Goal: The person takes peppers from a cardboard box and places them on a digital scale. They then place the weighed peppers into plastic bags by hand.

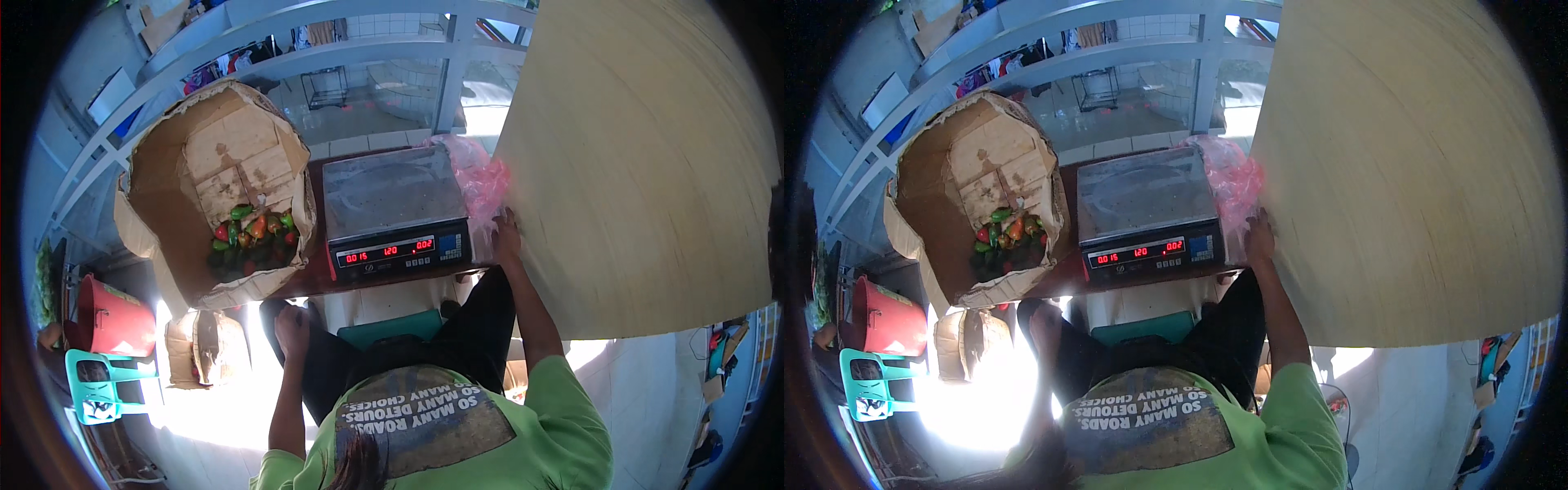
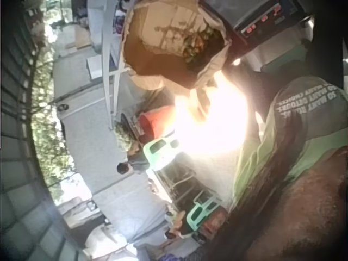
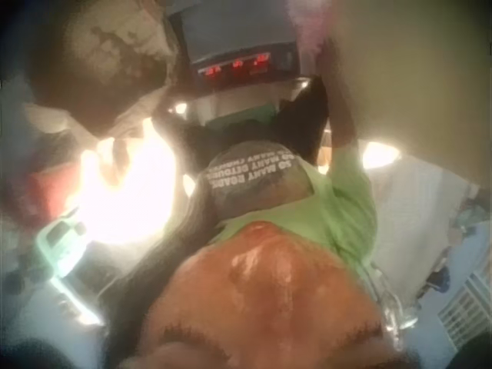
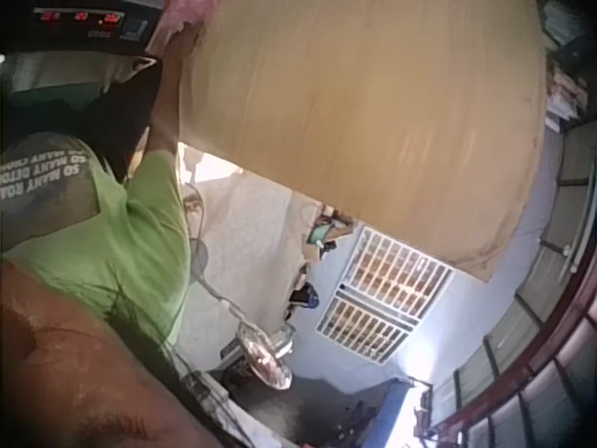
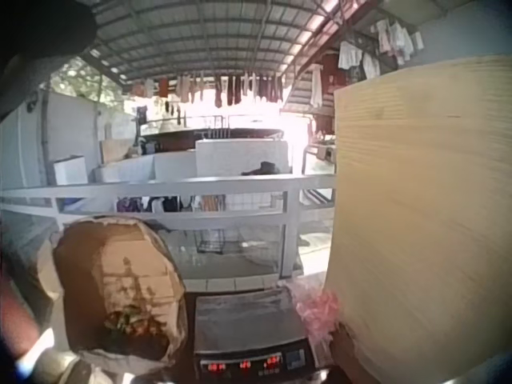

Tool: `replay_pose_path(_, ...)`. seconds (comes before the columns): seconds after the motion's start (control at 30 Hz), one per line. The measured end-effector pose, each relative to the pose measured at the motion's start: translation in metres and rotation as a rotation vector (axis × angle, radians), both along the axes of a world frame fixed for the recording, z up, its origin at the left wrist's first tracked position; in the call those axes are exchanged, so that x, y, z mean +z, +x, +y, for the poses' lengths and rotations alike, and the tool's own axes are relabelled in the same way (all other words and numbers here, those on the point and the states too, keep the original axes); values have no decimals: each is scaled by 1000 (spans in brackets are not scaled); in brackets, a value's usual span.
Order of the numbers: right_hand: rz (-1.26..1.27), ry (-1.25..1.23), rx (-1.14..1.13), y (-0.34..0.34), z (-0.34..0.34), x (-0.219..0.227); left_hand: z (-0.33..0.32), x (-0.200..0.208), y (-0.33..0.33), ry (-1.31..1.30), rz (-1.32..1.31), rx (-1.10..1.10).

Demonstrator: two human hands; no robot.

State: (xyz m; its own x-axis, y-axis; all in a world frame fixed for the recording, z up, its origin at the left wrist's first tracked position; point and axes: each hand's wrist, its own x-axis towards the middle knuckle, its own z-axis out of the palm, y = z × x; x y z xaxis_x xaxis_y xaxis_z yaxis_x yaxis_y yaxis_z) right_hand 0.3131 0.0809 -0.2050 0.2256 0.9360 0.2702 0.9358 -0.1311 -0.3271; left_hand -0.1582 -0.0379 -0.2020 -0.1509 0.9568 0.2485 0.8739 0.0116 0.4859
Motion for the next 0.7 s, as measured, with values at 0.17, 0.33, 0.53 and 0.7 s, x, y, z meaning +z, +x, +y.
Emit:
replay_pose_path(0.17, -37, -150, -40, 13, 42, -32, 3, -5, 0, -19, 47, -17)
replay_pose_path(0.33, 10, -61, -10, 30, 33, -49, 4, -6, 1, 11, 68, -25)
replay_pose_path(0.53, 273, 213, 55, 4, -19, 30, -1, -4, -3, -26, -34, 12)
replay_pose_path(0.7, 1048, 397, 119, 0, -53, 82, 7, 4, 9, -20, -380, 93)
